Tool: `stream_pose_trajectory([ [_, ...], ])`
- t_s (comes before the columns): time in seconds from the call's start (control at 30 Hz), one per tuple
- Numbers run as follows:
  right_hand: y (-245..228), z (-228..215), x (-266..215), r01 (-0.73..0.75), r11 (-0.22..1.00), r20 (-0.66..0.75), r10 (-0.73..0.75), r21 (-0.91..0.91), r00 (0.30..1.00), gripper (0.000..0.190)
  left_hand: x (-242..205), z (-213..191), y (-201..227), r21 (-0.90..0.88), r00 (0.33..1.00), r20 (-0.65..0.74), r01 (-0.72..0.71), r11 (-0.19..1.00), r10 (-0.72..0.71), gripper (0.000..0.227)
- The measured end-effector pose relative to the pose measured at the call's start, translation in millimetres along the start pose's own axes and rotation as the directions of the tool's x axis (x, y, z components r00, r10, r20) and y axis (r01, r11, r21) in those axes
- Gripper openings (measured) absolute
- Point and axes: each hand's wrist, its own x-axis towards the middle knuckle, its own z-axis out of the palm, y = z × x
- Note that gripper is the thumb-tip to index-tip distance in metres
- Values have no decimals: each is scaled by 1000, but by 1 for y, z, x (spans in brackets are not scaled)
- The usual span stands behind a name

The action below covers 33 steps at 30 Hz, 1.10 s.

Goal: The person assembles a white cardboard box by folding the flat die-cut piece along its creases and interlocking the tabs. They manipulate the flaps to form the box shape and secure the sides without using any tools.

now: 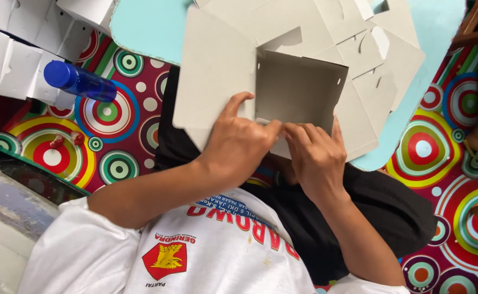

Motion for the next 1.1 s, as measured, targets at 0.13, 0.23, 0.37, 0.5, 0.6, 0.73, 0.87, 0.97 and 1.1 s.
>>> stream_pose_trajectory([
  [0.13, 20, -8, 4, 34, 999, -16, -34, -10, 999, 11, -1, -51, 3, 7, 997, -28, -69, 998, 69, 36],
  [0.23, 34, -10, 7, -6, 997, -91, 13, 82, 996, 9, -6, -77, -2, -244, 962, -263, -134, 960, 68, 32],
  [0.37, 50, -6, 4, -62, 995, -111, 70, 76, 991, 19, -17, -79, -5, -315, 937, -347, -70, 947, -46, 29],
  [0.5, 53, -7, 10, -49, 998, -95, 51, 24, 994, 34, -17, -51, -7, -396, 934, -331, -6, 918, -137, 37],
  [0.6, 47, -10, 15, -64, 998, -90, 65, 15, 994, 20, -11, -31, -12, -433, 937, -298, 36, 901, -181, 49],
  [0.73, 51, -11, 12, -86, 996, -32, 85, -29, 996, 5, -9, -2, -11, -414, 940, -276, 72, 908, -200, 65],
  [0.87, 67, -8, 8, -52, 996, -11, 51, -70, 999, 22, -8, 10, -14, -381, 953, -239, 87, 921, -188, 69],
  [0.97, 88, -16, 10, -80, 996, 92, 84, -44, 992, 29, -7, 15, -17, -390, 950, -239, 96, 916, -201, 67],
  [1.1, 89, -37, 32, -49, 993, 298, 79, -107, 951, 18, -8, 21, -19, -375, 959, -224, 82, 923, -176, 66],
])
